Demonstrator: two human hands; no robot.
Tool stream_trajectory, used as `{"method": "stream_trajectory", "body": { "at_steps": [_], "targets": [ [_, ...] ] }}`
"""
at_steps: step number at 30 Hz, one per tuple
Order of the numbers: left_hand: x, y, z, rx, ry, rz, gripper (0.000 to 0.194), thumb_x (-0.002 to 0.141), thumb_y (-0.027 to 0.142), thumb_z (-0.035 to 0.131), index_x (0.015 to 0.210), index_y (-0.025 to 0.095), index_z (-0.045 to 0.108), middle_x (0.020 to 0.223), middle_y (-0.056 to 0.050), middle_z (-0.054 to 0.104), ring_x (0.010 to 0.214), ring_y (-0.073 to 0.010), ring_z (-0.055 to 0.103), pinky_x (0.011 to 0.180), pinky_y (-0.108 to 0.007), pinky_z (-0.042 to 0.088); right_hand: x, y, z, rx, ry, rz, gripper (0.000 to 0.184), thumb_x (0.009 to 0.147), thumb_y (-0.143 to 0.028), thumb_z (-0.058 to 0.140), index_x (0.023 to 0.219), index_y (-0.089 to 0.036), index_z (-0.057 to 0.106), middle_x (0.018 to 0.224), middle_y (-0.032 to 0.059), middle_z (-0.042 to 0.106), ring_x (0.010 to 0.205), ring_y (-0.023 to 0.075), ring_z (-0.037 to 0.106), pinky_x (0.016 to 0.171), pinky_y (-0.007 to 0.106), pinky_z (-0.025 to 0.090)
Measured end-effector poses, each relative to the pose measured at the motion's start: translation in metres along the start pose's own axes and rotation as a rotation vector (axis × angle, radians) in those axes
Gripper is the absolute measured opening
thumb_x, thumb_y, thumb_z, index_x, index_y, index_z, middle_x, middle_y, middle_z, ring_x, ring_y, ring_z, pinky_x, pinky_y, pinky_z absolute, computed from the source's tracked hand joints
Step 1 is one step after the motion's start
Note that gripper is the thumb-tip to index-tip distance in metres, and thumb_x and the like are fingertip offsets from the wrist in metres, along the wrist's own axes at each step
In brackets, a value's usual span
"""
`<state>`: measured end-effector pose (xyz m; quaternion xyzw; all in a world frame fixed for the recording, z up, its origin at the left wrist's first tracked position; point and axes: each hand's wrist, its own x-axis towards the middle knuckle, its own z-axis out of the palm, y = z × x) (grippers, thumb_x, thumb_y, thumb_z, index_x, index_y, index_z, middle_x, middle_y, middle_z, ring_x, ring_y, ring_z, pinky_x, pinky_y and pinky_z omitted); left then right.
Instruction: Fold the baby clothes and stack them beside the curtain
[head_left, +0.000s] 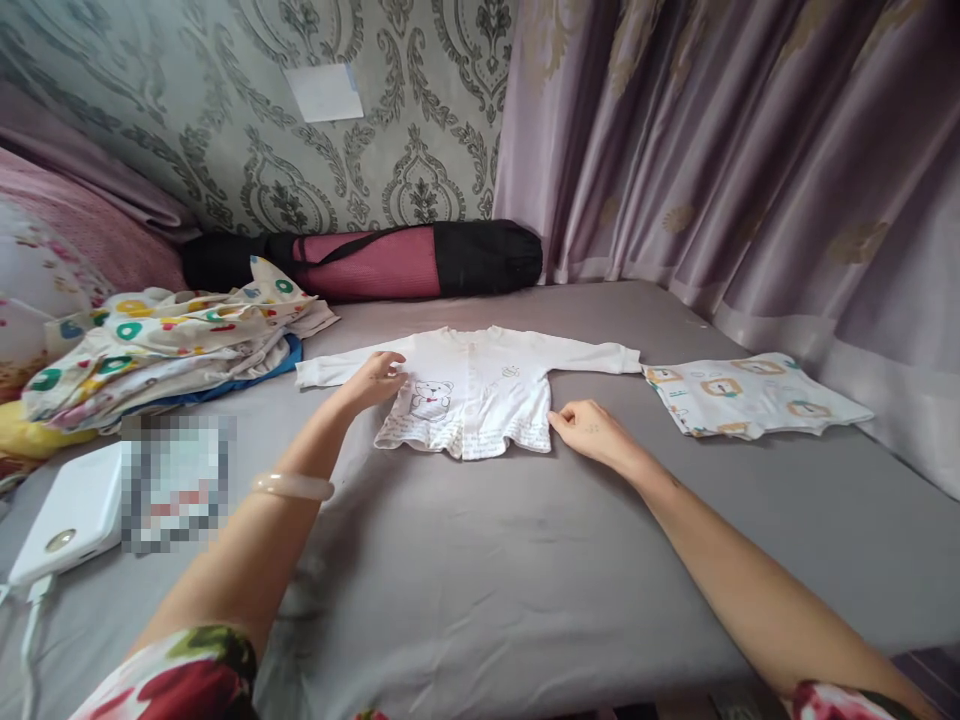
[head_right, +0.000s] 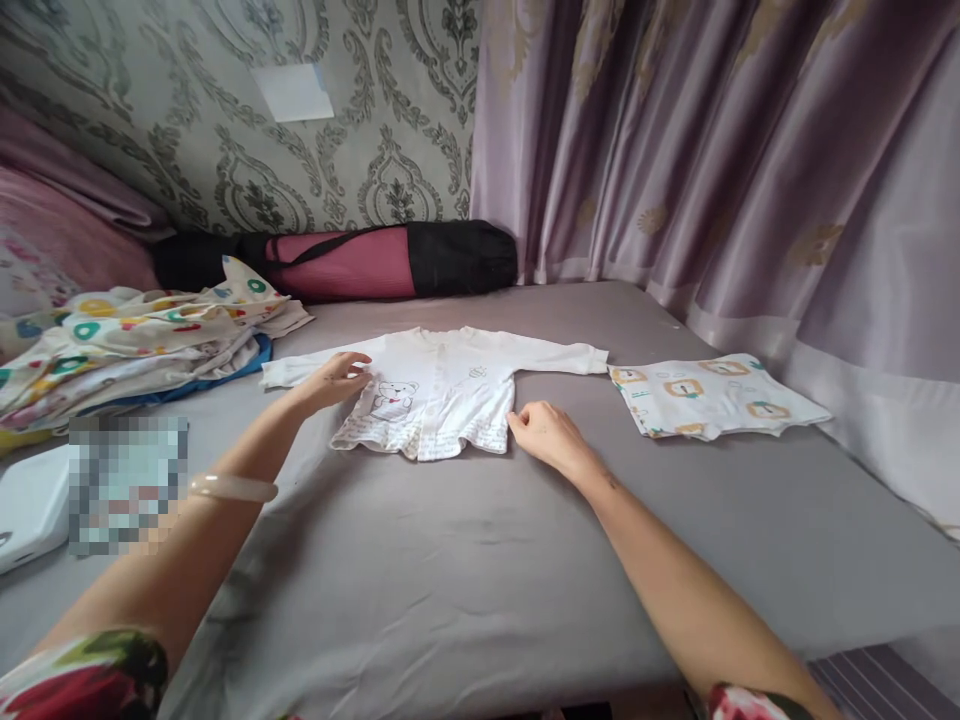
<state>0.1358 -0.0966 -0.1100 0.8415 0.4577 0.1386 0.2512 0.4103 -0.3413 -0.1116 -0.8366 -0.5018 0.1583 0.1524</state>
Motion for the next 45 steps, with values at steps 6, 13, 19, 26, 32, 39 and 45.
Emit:
{"method": "stream_trajectory", "body": {
  "at_steps": [6, 13, 19, 26, 32, 39, 45],
  "targets": [
    [-0.055, -0.013, -0.005, -0.048, -0.014, -0.042, 0.051, 0.081, 0.055, 0.052, 0.112, 0.015, 0.061, 0.096, -0.008, 0.065, 0.084, -0.0209, 0.062, 0.074, -0.031, 0.049, -0.018, -0.017, 0.002, -0.039, -0.069, 0.018, 0.036, 0.082, -0.049, 0.054, 0.057, -0.023, 0.056, 0.06, 0.0041, 0.064, 0.06, 0.0175, 0.06, 0.051, 0.024, 0.031],
    [-0.101, -0.014, 0.003, -0.241, -0.102, -0.045, 0.071, 0.072, 0.062, 0.067, 0.124, 0.016, 0.054, 0.082, -0.001, 0.059, 0.07, -0.0154, 0.055, 0.06, -0.026, 0.044, -0.016, -0.011, 0.006, 0.093, -0.112, 0.052, 0.029, 0.079, -0.043, 0.056, 0.06, -0.022, 0.051, 0.062, 0.0019, 0.065, 0.056, 0.015, 0.058, 0.048, 0.023, 0.034],
    [-0.111, -0.007, 0.004, -0.364, -0.114, -0.05, 0.061, 0.075, 0.052, 0.065, 0.126, 0.021, 0.053, 0.08, 0.0, 0.06, 0.064, -0.0135, 0.051, 0.056, -0.025, 0.041, -0.015, -0.001, -0.007, 0.519, -0.183, 0.222, 0.016, 0.077, -0.03, 0.06, 0.071, -0.023, 0.046, 0.059, 0.0007, 0.065, 0.05, 0.0122, 0.061, 0.042, 0.019, 0.039],
    [-0.113, -0.001, 0.006, -0.455, 0.013, -0.124, 0.05, 0.078, 0.046, 0.054, 0.119, 0.018, 0.058, 0.071, 0.001, 0.058, 0.062, -0.0138, 0.051, 0.058, -0.025, 0.039, -0.014, 0.004, -0.006, 0.545, -0.249, 0.101, 0.018, 0.079, -0.031, 0.057, 0.095, -0.024, 0.051, 0.06, -0.0065, 0.058, 0.048, 0.0101, 0.054, 0.042, 0.018, 0.039],
    [-0.109, 0.0, 0.014, -0.173, 0.09, -0.054, 0.05, 0.079, 0.037, 0.048, 0.125, 0.022, 0.06, 0.064, 0.004, 0.051, 0.06, -0.0142, 0.047, 0.06, -0.025, 0.038, -0.012, 0.011, -0.002, 0.463, -0.268, 0.015, 0.036, 0.081, -0.036, 0.056, 0.114, -0.024, 0.057, 0.058, -0.008, 0.05, 0.047, 0.0105, 0.047, 0.044, 0.021, 0.037],
    [-0.114, -0.008, 0.003, 0.092, 0.063, -0.017, 0.039, 0.081, 0.035, 0.045, 0.106, 0.024, 0.073, 0.077, -0.002, 0.065, 0.065, -0.0175, 0.054, 0.065, -0.027, 0.04, -0.013, 0.015, -0.009, 0.331, -0.244, -0.023, 0.031, 0.082, -0.036, 0.051, 0.107, -0.022, 0.062, 0.055, -0.0078, 0.045, 0.047, 0.0104, 0.04, 0.046, 0.023, 0.028],
    [-0.115, -0.018, -0.003, 0.214, -0.038, 0.09, 0.036, 0.086, 0.033, 0.042, 0.108, 0.026, 0.07, 0.097, -0.005, 0.064, 0.07, -0.0171, 0.058, 0.069, -0.029, 0.043, -0.015, 0.019, -0.009, 0.195, -0.262, -0.104, 0.023, 0.083, -0.039, 0.052, 0.096, -0.022, 0.061, 0.05, -0.009, 0.042, 0.047, 0.0103, 0.037, 0.047, 0.024, 0.023]
  ]
}}
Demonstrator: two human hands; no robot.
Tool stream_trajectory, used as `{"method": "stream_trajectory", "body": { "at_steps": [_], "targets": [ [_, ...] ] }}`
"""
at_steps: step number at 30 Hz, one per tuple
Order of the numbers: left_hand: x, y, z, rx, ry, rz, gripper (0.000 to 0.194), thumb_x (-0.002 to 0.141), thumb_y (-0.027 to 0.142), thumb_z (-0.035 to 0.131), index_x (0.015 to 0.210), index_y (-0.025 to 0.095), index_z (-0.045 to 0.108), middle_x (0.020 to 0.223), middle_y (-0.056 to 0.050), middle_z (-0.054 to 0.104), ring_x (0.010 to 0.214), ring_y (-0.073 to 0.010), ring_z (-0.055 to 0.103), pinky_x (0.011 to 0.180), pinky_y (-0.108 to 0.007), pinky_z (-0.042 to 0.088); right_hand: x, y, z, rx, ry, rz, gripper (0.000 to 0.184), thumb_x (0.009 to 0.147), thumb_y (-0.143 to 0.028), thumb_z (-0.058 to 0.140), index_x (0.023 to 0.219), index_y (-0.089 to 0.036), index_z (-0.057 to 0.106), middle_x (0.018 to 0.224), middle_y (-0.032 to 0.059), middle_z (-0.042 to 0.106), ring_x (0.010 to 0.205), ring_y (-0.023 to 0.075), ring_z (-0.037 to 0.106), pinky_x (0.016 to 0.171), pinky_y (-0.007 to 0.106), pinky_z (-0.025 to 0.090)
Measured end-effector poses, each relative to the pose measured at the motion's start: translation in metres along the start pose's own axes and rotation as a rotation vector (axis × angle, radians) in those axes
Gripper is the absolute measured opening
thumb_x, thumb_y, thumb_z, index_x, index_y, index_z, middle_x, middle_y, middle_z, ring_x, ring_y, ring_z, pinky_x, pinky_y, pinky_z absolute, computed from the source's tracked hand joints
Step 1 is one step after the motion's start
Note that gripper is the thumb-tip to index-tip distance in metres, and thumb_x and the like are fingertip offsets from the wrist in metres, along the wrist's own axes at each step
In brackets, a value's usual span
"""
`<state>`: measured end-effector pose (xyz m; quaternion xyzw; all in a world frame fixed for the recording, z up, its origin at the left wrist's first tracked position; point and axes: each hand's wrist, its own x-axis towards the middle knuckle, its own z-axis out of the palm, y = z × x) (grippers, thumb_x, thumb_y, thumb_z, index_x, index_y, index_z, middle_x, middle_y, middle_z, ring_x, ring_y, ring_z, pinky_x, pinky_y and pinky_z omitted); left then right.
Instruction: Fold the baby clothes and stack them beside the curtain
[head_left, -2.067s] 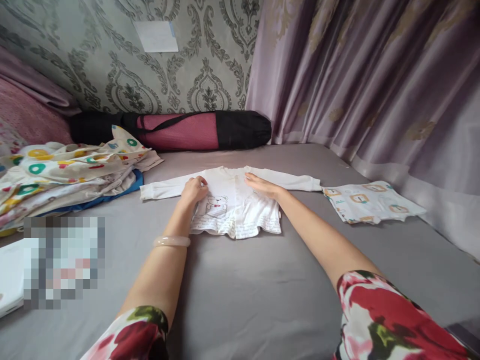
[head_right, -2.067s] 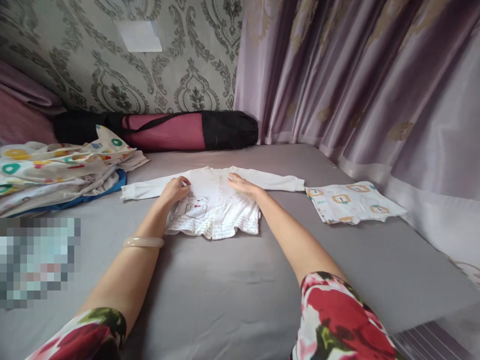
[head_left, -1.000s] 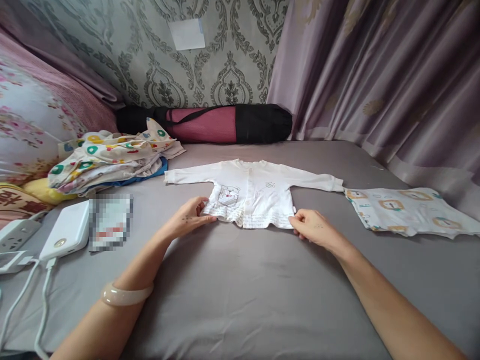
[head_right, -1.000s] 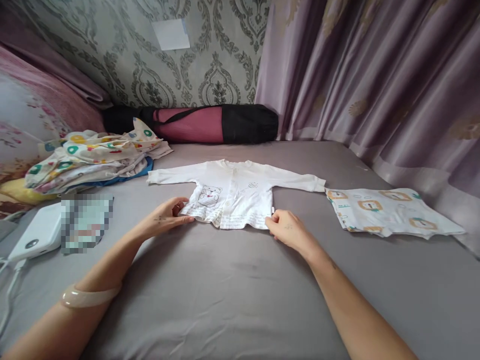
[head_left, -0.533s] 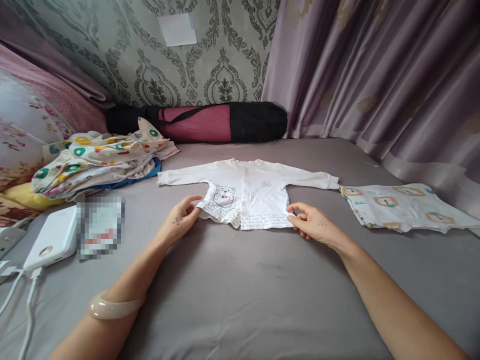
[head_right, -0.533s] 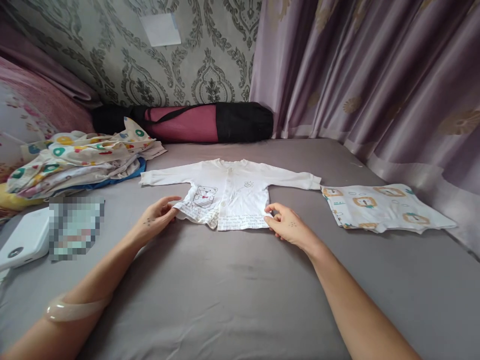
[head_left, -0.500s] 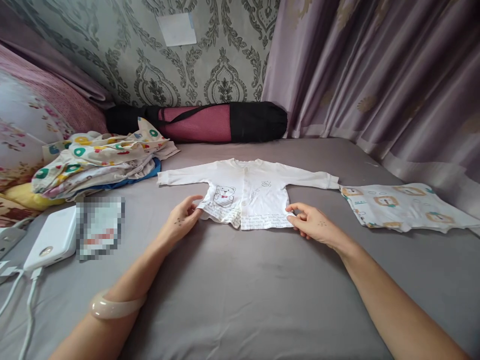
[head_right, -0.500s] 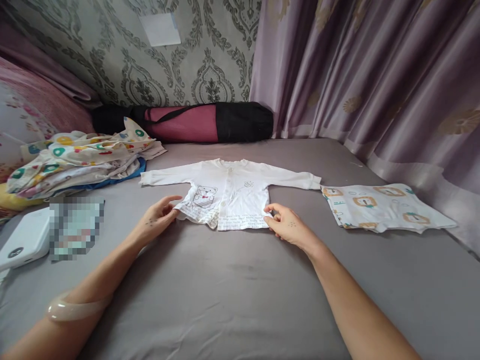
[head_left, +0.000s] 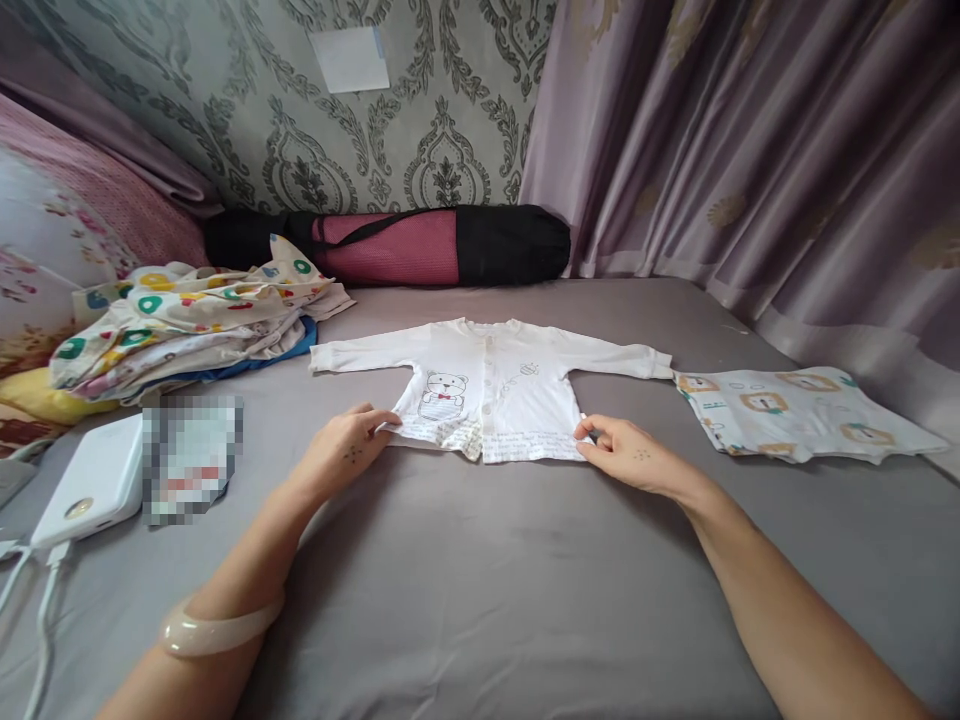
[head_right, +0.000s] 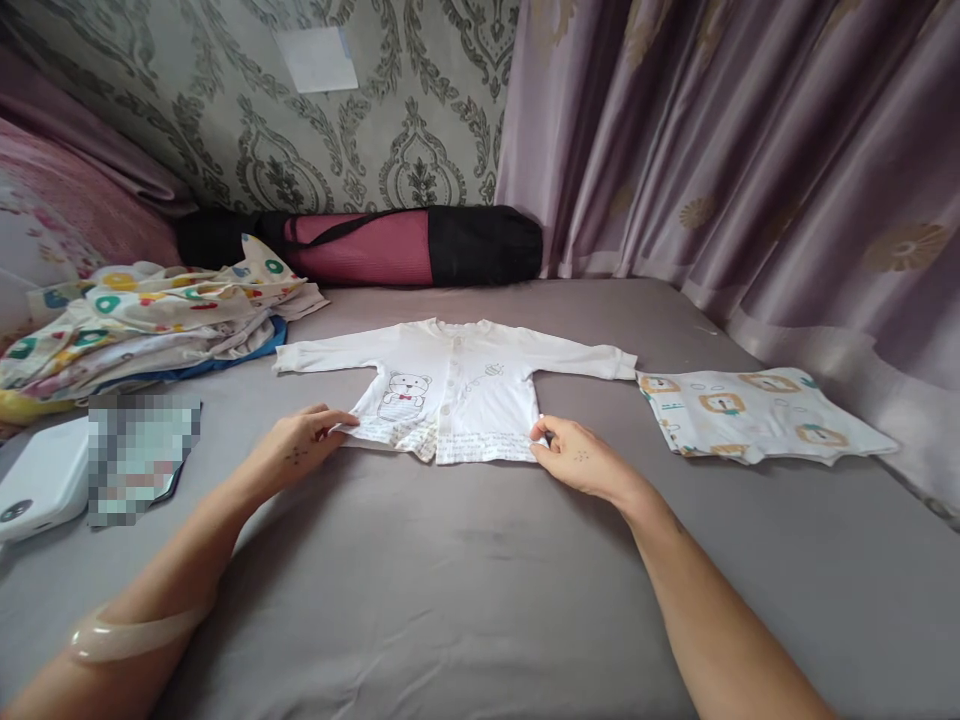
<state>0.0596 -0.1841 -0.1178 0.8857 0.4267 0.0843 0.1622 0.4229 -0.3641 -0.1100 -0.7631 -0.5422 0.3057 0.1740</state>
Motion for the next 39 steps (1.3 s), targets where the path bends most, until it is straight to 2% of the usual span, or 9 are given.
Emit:
{"method": "stream_trajectory", "body": {
  "at_steps": [6, 10, 12, 15, 18, 21, 28, 35, 39],
  "targets": [
    [-0.001, 0.001, -0.019, -0.043, -0.034, 0.105, 0.025, 0.077, 0.023, 0.049, 0.091, 0.024, 0.07, 0.099, -0.005, 0.059, 0.084, -0.0177, 0.058, 0.074, -0.029, 0.048, 0.001, 0.0, -0.015, -0.072, 0.032, -0.086, 0.038, 0.088, -0.05, 0.047, 0.075, -0.019, 0.065, 0.056, -0.0034, 0.053, 0.053, 0.0124, 0.047, 0.052, 0.025, 0.032],
    [0.014, 0.021, -0.017, -0.036, 0.112, 0.153, 0.024, 0.084, 0.02, 0.043, 0.092, 0.02, 0.066, 0.104, -0.007, 0.061, 0.094, -0.0202, 0.059, 0.085, -0.035, 0.049, 0.012, -0.024, -0.011, -0.216, 0.224, -0.277, 0.042, 0.096, -0.04, 0.033, 0.102, -0.02, 0.069, 0.105, 0.0075, 0.07, 0.098, 0.0227, 0.063, 0.086, 0.033, 0.047],
    [0.025, 0.035, -0.005, -0.034, 0.127, 0.301, 0.027, 0.088, 0.017, 0.04, 0.103, 0.019, 0.063, 0.112, -0.01, 0.061, 0.105, -0.0218, 0.058, 0.093, -0.038, 0.048, 0.022, -0.038, 0.0, -0.276, 0.165, -0.399, 0.048, 0.097, -0.037, 0.029, 0.129, -0.017, 0.06, 0.14, 0.0118, 0.055, 0.131, 0.0249, 0.048, 0.109, 0.037, 0.036],
    [0.044, 0.052, 0.021, -0.012, 0.162, 0.454, 0.031, 0.091, 0.014, 0.037, 0.116, 0.016, 0.056, 0.122, -0.014, 0.059, 0.117, -0.0235, 0.055, 0.099, -0.041, 0.047, 0.042, -0.053, 0.02, -0.384, -0.006, -0.372, 0.062, 0.099, -0.043, 0.023, 0.15, -0.01, 0.035, 0.16, 0.0138, 0.024, 0.149, 0.025, 0.017, 0.121, 0.042, 0.015],
    [0.057, 0.061, 0.049, 0.039, 0.206, 0.419, 0.032, 0.094, 0.021, 0.039, 0.123, 0.015, 0.051, 0.13, -0.017, 0.055, 0.129, -0.0263, 0.048, 0.108, -0.047, 0.041, 0.067, -0.058, 0.033, -0.452, -0.045, -0.254, 0.067, 0.1, -0.049, 0.017, 0.156, -0.013, 0.021, 0.164, 0.0118, 0.009, 0.151, 0.0257, 0.003, 0.121, 0.05, 0.005],
    [0.059, 0.064, 0.065, 0.103, 0.123, 0.296, 0.041, 0.098, 0.032, 0.037, 0.132, 0.012, 0.045, 0.142, -0.02, 0.047, 0.137, -0.0294, 0.04, 0.113, -0.049, 0.034, 0.091, -0.058, 0.036, -0.499, 0.028, -0.181, 0.066, 0.1, -0.052, 0.016, 0.157, -0.019, 0.019, 0.164, 0.0103, 0.006, 0.151, 0.0269, 0.001, 0.119, 0.055, 0.003],
    [0.045, 0.076, 0.056, 0.241, -0.036, 0.155, 0.058, 0.101, 0.046, 0.025, 0.148, 0.012, 0.033, 0.157, -0.018, 0.031, 0.147, -0.0345, 0.022, 0.117, -0.059, 0.017, 0.124, -0.059, 0.035, -0.522, 0.163, -0.082, 0.064, 0.1, -0.054, 0.016, 0.155, -0.023, 0.024, 0.164, 0.0112, 0.012, 0.15, 0.0296, 0.007, 0.116, 0.062, 0.004],
    [0.025, 0.088, 0.059, 0.288, 0.01, 0.301, 0.064, 0.101, 0.049, 0.022, 0.145, 0.005, 0.036, 0.154, -0.023, 0.034, 0.146, -0.0324, 0.025, 0.116, -0.051, 0.023, 0.09, -0.062, 0.046, -0.532, 0.081, -0.193, 0.066, 0.1, -0.051, 0.017, 0.156, -0.017, 0.02, 0.164, 0.0122, 0.008, 0.151, 0.0263, 0.003, 0.119, 0.054, 0.003],
    [0.013, 0.106, 0.055, 0.279, 0.073, 0.397, 0.059, 0.1, 0.052, 0.029, 0.124, 0.004, 0.055, 0.132, -0.022, 0.054, 0.129, -0.031, 0.047, 0.106, -0.043, 0.039, 0.058, -0.065, 0.05, -0.496, -0.019, -0.295, 0.064, 0.101, -0.048, 0.016, 0.157, -0.016, 0.019, 0.164, 0.011, 0.009, 0.151, 0.0236, 0.001, 0.121, 0.05, 0.001]
  ]
}}
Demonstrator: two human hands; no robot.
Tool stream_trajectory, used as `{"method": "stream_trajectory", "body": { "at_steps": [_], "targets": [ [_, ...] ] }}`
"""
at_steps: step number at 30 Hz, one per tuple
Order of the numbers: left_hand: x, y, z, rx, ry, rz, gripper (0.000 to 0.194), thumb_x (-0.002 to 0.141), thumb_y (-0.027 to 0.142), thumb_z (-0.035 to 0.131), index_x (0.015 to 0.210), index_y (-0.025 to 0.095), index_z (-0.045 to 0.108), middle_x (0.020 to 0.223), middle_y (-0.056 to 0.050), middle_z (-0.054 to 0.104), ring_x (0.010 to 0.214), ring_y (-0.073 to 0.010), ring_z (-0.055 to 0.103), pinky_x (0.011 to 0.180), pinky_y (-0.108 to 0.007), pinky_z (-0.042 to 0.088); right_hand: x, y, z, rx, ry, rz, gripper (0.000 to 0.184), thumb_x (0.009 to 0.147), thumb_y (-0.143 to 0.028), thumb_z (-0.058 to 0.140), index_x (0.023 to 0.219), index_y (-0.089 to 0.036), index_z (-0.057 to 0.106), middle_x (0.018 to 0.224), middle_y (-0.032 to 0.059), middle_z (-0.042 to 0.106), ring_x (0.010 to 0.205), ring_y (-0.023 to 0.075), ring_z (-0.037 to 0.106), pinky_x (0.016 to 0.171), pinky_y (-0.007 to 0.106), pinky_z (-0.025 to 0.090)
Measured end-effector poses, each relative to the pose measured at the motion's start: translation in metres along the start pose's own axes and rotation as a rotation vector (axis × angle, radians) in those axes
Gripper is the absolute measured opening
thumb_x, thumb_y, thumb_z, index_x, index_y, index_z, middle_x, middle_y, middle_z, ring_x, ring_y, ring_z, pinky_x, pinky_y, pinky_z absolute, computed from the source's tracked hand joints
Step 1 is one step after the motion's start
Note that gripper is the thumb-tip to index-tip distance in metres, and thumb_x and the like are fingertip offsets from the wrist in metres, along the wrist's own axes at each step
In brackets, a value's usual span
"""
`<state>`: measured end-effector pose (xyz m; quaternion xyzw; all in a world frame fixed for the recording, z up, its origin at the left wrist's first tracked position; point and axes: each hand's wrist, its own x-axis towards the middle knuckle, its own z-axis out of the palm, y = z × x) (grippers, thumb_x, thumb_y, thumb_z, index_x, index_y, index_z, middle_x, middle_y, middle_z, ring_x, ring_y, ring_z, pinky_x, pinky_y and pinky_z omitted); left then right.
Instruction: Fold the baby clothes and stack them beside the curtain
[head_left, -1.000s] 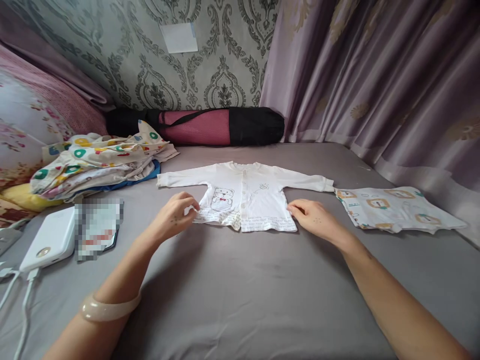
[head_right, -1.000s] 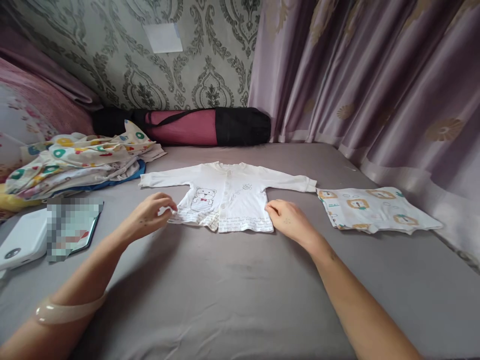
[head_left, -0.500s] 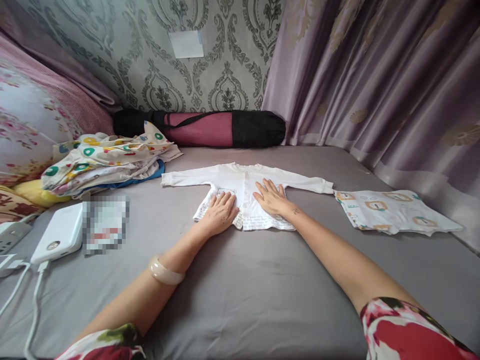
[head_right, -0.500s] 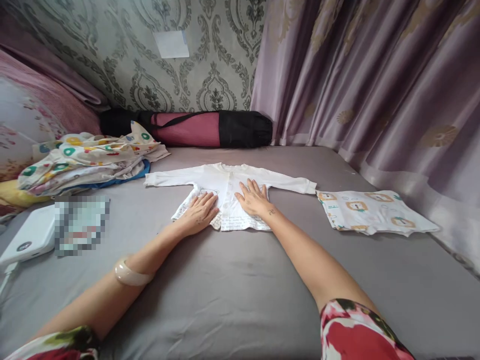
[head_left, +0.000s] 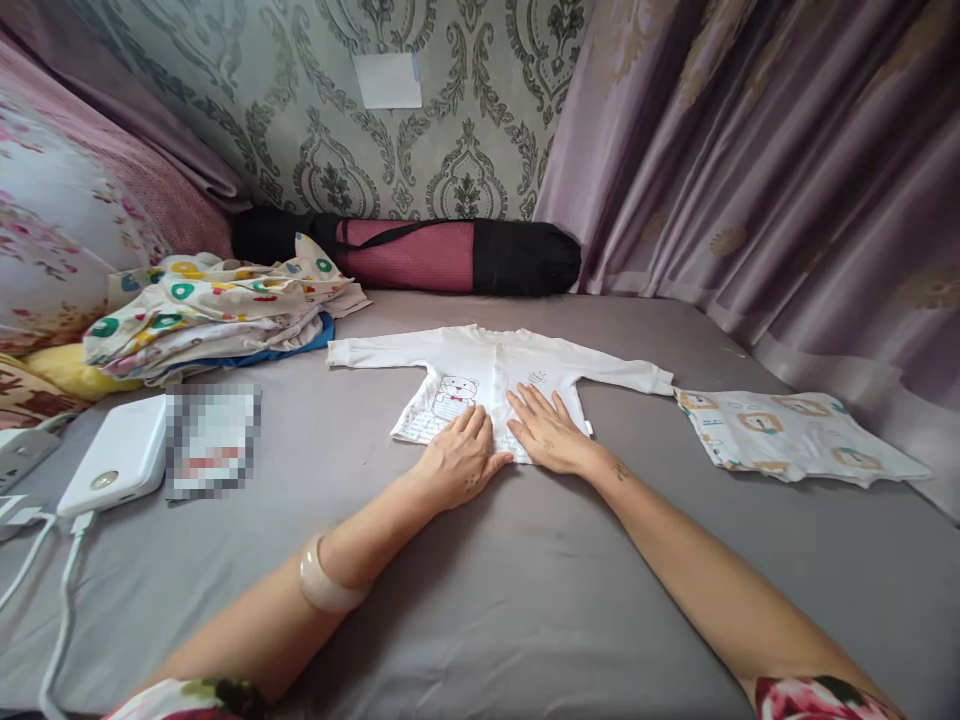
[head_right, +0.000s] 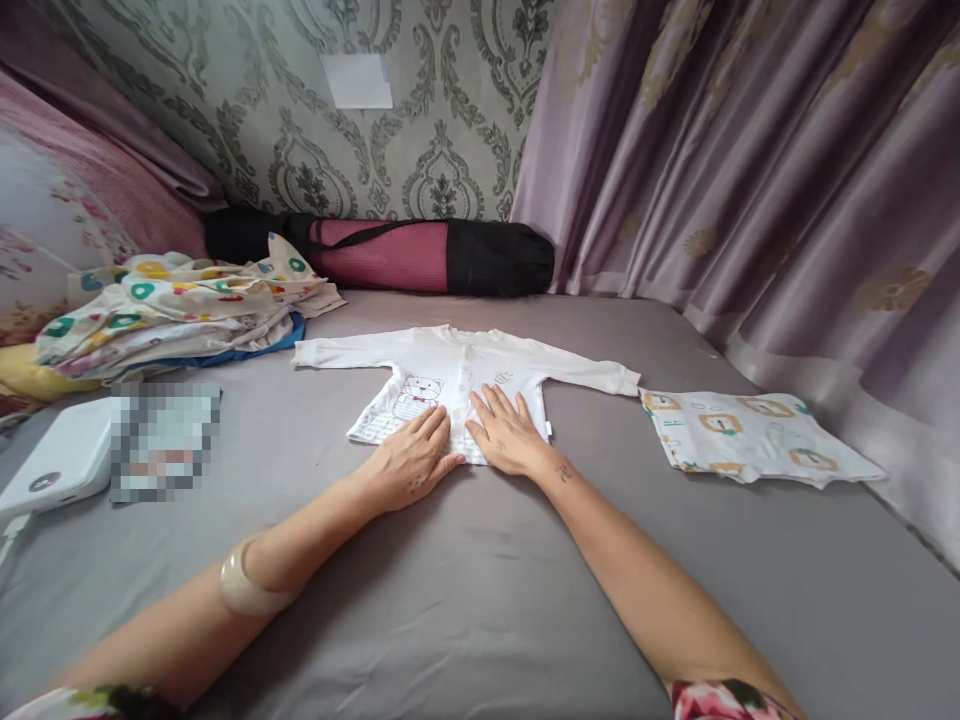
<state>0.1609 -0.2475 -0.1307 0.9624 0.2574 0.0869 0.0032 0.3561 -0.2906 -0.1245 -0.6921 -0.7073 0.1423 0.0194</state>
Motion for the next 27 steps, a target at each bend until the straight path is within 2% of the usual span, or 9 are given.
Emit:
{"method": "stream_trajectory", "body": {
  "at_steps": [3, 6, 9, 12, 16, 19, 23, 27],
  "targets": [
    [-0.001, 0.016, -0.009, 0.019, -0.021, -0.013, 0.054, 0.098, 0.053, 0.033, 0.102, 0.009, 0.063, 0.104, -0.017, 0.062, 0.102, -0.0295, 0.058, 0.086, -0.041, 0.05, -0.019, -0.007, -0.004, 0.059, -0.041, -0.073, 0.063, 0.102, -0.046, 0.017, 0.155, -0.014, 0.024, 0.164, 0.0118, 0.011, 0.151, 0.0238, 0.003, 0.121, 0.048, 0.005],
    [-0.004, 0.029, -0.016, 0.048, -0.042, -0.039, 0.039, 0.096, 0.045, 0.043, 0.094, 0.012, 0.063, 0.093, -0.016, 0.061, 0.091, -0.0291, 0.057, 0.074, -0.04, 0.051, -0.035, -0.012, -0.013, 0.082, -0.025, -0.202, 0.055, 0.1, -0.039, 0.03, 0.148, -0.012, 0.038, 0.158, 0.0143, 0.028, 0.147, 0.0247, 0.021, 0.12, 0.043, 0.018],
    [-0.007, 0.034, -0.022, 0.063, -0.103, -0.042, 0.017, 0.09, 0.024, 0.049, 0.089, 0.014, 0.062, 0.089, -0.014, 0.06, 0.085, -0.0266, 0.056, 0.071, -0.038, 0.049, -0.043, -0.017, -0.021, 0.077, 0.037, -0.319, 0.039, 0.092, -0.027, 0.047, 0.128, -0.015, 0.055, 0.136, 0.0132, 0.052, 0.128, 0.0242, 0.045, 0.108, 0.037, 0.037],
    [-0.009, 0.033, -0.025, 0.044, -0.099, -0.06, 0.01, 0.083, 0.014, 0.05, 0.086, 0.017, 0.06, 0.088, -0.011, 0.06, 0.083, -0.0247, 0.055, 0.073, -0.037, 0.049, -0.044, -0.023, -0.023, 0.046, 0.089, -0.303, 0.02, 0.088, -0.022, 0.054, 0.105, -0.018, 0.061, 0.108, 0.0093, 0.06, 0.102, 0.0227, 0.055, 0.09, 0.035, 0.045],
    [-0.009, 0.028, -0.022, 0.012, -0.059, -0.113, 0.014, 0.085, 0.01, 0.045, 0.085, 0.017, 0.057, 0.088, -0.011, 0.06, 0.084, -0.0245, 0.054, 0.078, -0.039, 0.048, -0.039, -0.027, -0.016, -0.018, 0.163, -0.263, 0.008, 0.089, -0.021, 0.052, 0.091, -0.019, 0.059, 0.094, 0.0064, 0.059, 0.088, 0.02, 0.054, 0.077, 0.031, 0.042],
    [-0.008, 0.025, -0.019, -0.02, -0.055, -0.134, 0.013, 0.09, 0.016, 0.045, 0.087, 0.018, 0.057, 0.089, -0.01, 0.061, 0.085, -0.024, 0.056, 0.078, -0.038, 0.048, -0.035, -0.025, -0.01, -0.009, 0.215, -0.233, 0.016, 0.092, -0.017, 0.045, 0.083, -0.02, 0.059, 0.088, 0.0053, 0.059, 0.084, 0.0181, 0.054, 0.073, 0.029, 0.039],
    [-0.007, 0.023, -0.017, -0.01, -0.04, -0.149, 0.014, 0.092, 0.026, 0.051, 0.087, 0.016, 0.059, 0.089, -0.01, 0.062, 0.084, -0.0245, 0.058, 0.076, -0.038, 0.05, -0.028, -0.019, -0.007, 0.173, 0.274, -0.135, 0.023, 0.093, -0.019, 0.042, 0.075, -0.02, 0.056, 0.078, 0.0022, 0.06, 0.073, 0.0147, 0.053, 0.067, 0.026, 0.036],
    [-0.005, 0.026, -0.014, 0.066, -0.016, -0.12, 0.02, 0.092, 0.017, 0.045, 0.082, 0.016, 0.061, 0.083, -0.01, 0.063, 0.079, -0.0228, 0.058, 0.074, -0.037, 0.05, -0.023, -0.014, -0.006, 0.357, 0.289, -0.053, 0.026, 0.092, -0.025, 0.044, 0.069, -0.021, 0.054, 0.065, -0.0022, 0.055, 0.059, 0.0125, 0.045, 0.057, 0.025, 0.031]
  ]
}}
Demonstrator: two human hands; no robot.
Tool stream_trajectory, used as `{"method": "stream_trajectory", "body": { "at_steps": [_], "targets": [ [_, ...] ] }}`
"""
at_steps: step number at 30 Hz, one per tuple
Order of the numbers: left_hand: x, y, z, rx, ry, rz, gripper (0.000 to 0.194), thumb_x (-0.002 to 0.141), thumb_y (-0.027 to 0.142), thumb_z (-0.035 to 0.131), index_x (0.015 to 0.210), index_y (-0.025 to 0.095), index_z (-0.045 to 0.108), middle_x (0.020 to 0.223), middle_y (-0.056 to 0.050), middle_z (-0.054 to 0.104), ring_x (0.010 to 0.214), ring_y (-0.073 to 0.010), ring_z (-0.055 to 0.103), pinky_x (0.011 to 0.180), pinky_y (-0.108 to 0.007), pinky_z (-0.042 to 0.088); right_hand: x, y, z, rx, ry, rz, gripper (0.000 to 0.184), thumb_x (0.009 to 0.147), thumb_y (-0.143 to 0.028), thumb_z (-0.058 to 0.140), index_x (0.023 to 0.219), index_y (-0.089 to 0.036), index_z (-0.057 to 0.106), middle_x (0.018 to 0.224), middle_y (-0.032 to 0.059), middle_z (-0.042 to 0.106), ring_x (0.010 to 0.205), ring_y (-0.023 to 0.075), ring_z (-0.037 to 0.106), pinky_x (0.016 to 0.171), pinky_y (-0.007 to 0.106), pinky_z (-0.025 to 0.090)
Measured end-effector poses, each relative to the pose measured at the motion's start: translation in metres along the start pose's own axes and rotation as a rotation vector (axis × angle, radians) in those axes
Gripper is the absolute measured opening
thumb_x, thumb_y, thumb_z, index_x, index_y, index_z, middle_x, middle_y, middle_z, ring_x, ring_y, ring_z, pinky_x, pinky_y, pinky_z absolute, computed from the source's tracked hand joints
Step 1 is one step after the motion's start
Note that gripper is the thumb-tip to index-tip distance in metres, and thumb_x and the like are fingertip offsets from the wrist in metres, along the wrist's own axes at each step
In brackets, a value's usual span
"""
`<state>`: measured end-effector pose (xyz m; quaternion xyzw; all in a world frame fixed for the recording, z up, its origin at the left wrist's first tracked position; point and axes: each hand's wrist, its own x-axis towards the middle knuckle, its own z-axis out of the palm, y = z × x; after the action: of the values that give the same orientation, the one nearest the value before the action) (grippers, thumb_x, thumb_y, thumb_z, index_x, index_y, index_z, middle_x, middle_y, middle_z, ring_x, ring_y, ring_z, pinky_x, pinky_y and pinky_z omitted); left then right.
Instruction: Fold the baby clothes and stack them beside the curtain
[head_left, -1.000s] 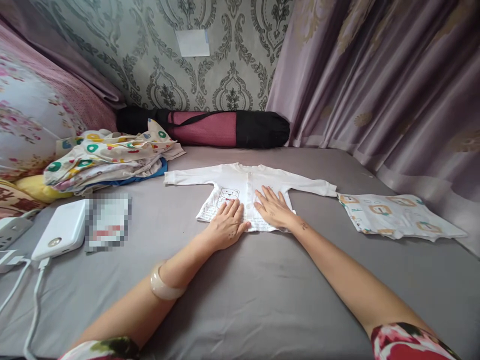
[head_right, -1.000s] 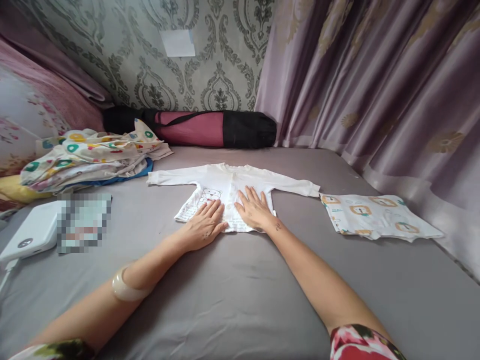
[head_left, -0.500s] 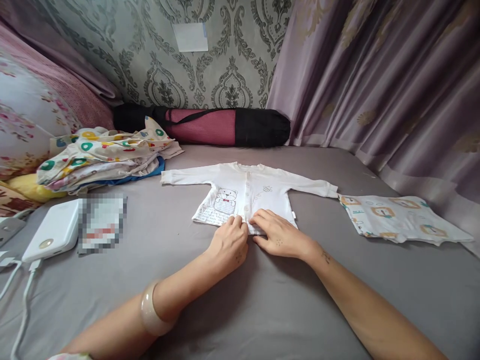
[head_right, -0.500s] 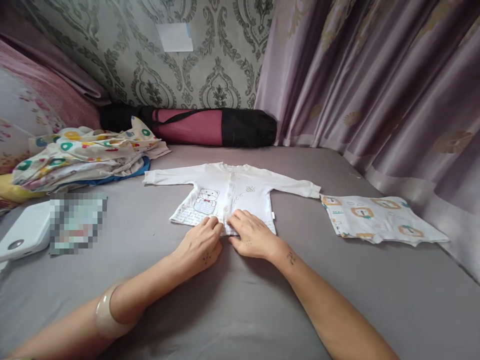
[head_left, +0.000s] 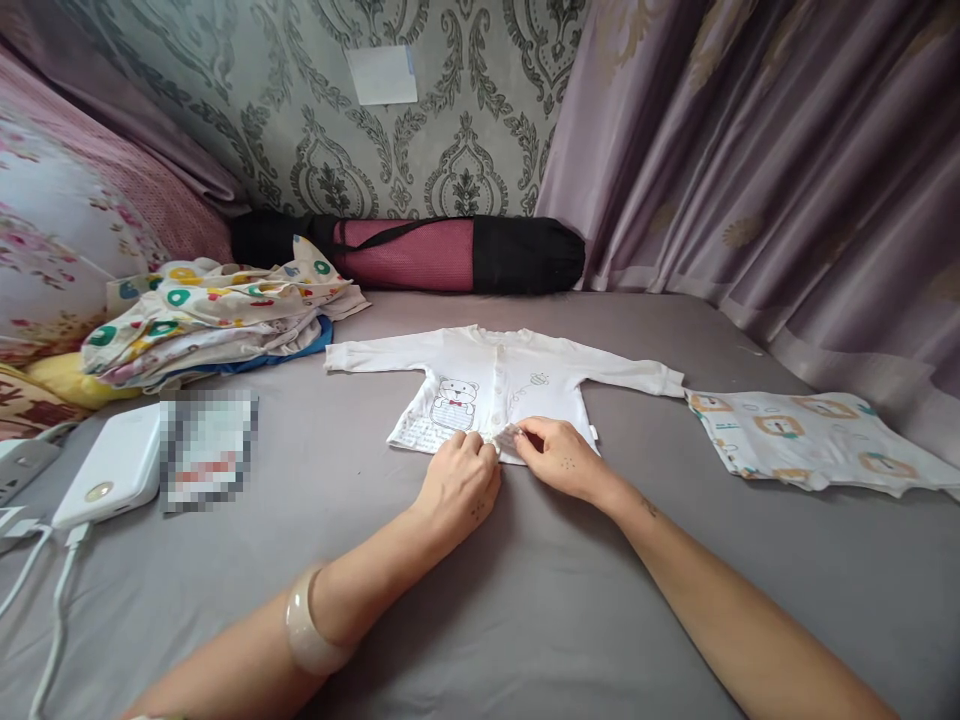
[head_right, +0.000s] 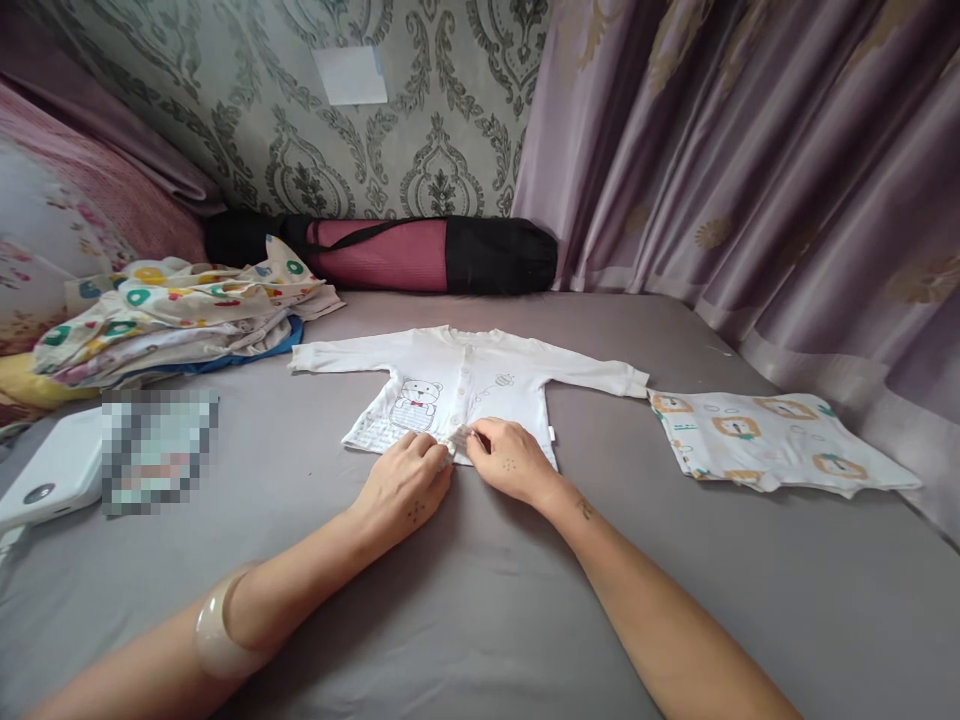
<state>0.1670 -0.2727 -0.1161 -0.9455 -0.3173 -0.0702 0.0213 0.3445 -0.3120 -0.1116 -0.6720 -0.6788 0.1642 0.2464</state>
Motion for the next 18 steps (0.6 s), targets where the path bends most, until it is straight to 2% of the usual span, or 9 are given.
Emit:
{"method": "stream_trajectory", "body": {
  "at_steps": [3, 8, 13, 18],
  "targets": [
    [0.001, 0.001, 0.002, 0.039, 0.024, 0.042, 0.021, 0.091, 0.013, 0.045, 0.079, 0.016, 0.062, 0.08, -0.01, 0.063, 0.077, -0.0221, 0.058, 0.069, -0.035, 0.049, 0.001, 0.002, 0.0, 0.072, 0.01, 0.014, 0.026, 0.091, -0.028, 0.046, 0.07, -0.021, 0.058, 0.063, -0.0029, 0.055, 0.058, 0.0127, 0.044, 0.056, 0.025, 0.031],
    [0.003, -0.004, 0.002, 0.047, -0.021, 0.103, 0.023, 0.093, 0.011, 0.044, 0.078, 0.016, 0.061, 0.079, -0.009, 0.064, 0.076, -0.0213, 0.059, 0.062, -0.032, 0.049, 0.0, 0.001, 0.0, 0.129, 0.015, -0.013, 0.026, 0.09, -0.028, 0.046, 0.073, -0.021, 0.064, 0.069, -0.0005, 0.062, 0.063, 0.014, 0.05, 0.06, 0.025, 0.038],
    [0.004, -0.009, 0.002, -0.008, 0.106, 0.08, 0.024, 0.097, 0.015, 0.039, 0.082, 0.018, 0.058, 0.082, -0.006, 0.064, 0.078, -0.018, 0.058, 0.069, -0.03, 0.051, 0.001, -0.001, -0.004, 0.172, 0.025, -0.031, 0.026, 0.091, -0.029, 0.047, 0.082, -0.021, 0.071, 0.077, 0.0017, 0.066, 0.068, 0.0155, 0.055, 0.064, 0.027, 0.043],
    [0.002, -0.006, 0.007, -0.053, 0.102, 0.17, 0.024, 0.094, 0.015, 0.043, 0.077, 0.018, 0.059, 0.081, -0.006, 0.065, 0.073, -0.0179, 0.058, 0.066, -0.03, 0.05, -0.002, -0.005, -0.007, 0.171, -0.056, -0.077, 0.026, 0.092, -0.029, 0.048, 0.081, -0.022, 0.071, 0.08, 0.0021, 0.064, 0.068, 0.0142, 0.056, 0.064, 0.027, 0.044]
  ]
}}
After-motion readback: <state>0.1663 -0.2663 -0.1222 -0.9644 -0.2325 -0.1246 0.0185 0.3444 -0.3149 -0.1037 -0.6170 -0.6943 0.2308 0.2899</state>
